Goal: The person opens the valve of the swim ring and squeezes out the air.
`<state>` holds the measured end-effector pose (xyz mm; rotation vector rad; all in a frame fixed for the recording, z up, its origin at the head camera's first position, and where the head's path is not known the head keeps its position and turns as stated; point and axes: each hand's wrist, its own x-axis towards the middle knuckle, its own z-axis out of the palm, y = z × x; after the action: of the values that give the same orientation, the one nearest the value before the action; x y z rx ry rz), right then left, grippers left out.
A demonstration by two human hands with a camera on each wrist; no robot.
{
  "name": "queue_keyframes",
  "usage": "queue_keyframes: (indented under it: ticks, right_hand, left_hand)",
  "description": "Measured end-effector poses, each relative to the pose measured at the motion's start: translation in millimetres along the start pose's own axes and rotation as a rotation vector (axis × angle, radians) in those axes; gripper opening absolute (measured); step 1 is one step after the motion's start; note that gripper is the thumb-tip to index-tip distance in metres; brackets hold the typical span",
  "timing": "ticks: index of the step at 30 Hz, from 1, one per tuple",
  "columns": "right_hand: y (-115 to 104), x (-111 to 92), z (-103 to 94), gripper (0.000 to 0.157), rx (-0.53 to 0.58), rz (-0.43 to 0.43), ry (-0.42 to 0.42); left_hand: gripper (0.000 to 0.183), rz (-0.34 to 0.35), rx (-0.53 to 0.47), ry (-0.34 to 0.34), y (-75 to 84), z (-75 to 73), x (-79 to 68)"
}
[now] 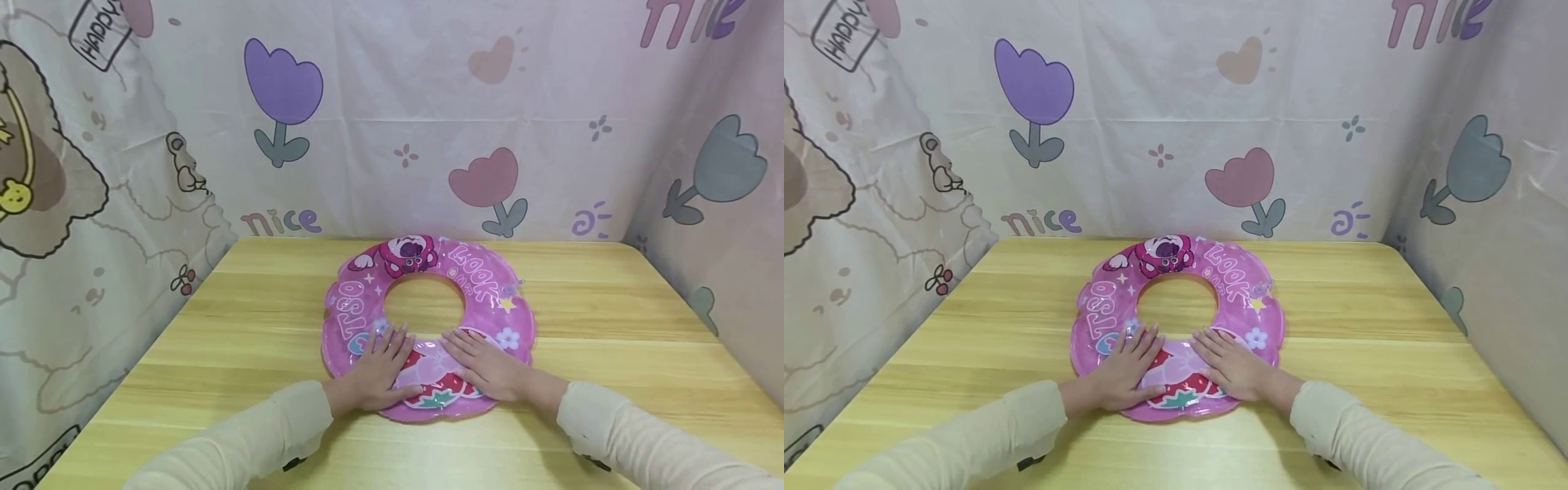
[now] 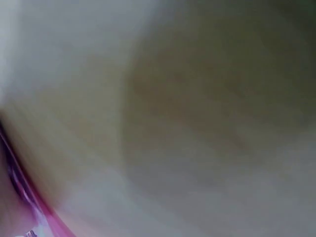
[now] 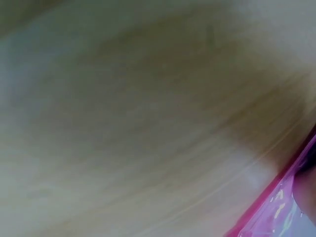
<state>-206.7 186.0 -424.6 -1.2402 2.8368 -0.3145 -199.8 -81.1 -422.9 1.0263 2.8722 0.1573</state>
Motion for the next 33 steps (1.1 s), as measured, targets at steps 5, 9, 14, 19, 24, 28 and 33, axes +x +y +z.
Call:
queue_keyframes:
  ticks: [5, 9, 14, 19, 24, 28, 33]
  right_hand:
    - [6, -6, -2.5, 0.064, -0.100, -0.017, 0.049]
    - [15, -16, -8.5, 0.071, -0.141, 0.020, 0.069]
    - [21, -20, -12.9, 0.075, -0.140, 0.049, 0.053]
    - [24, -17, -12.9, 0.075, -0.105, 0.063, 0.013]
    - [25, -14, -12.3, 0.075, -0.068, 0.077, -0.021]
    - [27, -14, -10.8, 0.074, -0.047, 0.084, -0.022]
    - [28, -13, -11.2, 0.074, -0.005, 0.114, -0.055]
  left_hand:
    - [0.091, 0.018, 0.036, 0.062, -4.0, 2.7, -2.8]
    - [0.095, -0.009, 0.107, 0.092, -11.4, 0.3, -9.8]
    - [0.096, -0.062, 0.131, 0.081, -17.5, -7.2, -17.0]
    - [0.096, -0.064, 0.106, 0.064, -21.3, -6.2, -15.7]
    - [0.096, -0.062, 0.080, 0.037, -24.0, -3.9, -14.3]
    - [0.093, -0.051, 0.063, 0.030, -24.4, -5.7, -12.8]
    - [0.092, -0.070, 0.019, -0.019, -24.3, -10.1, -10.9]
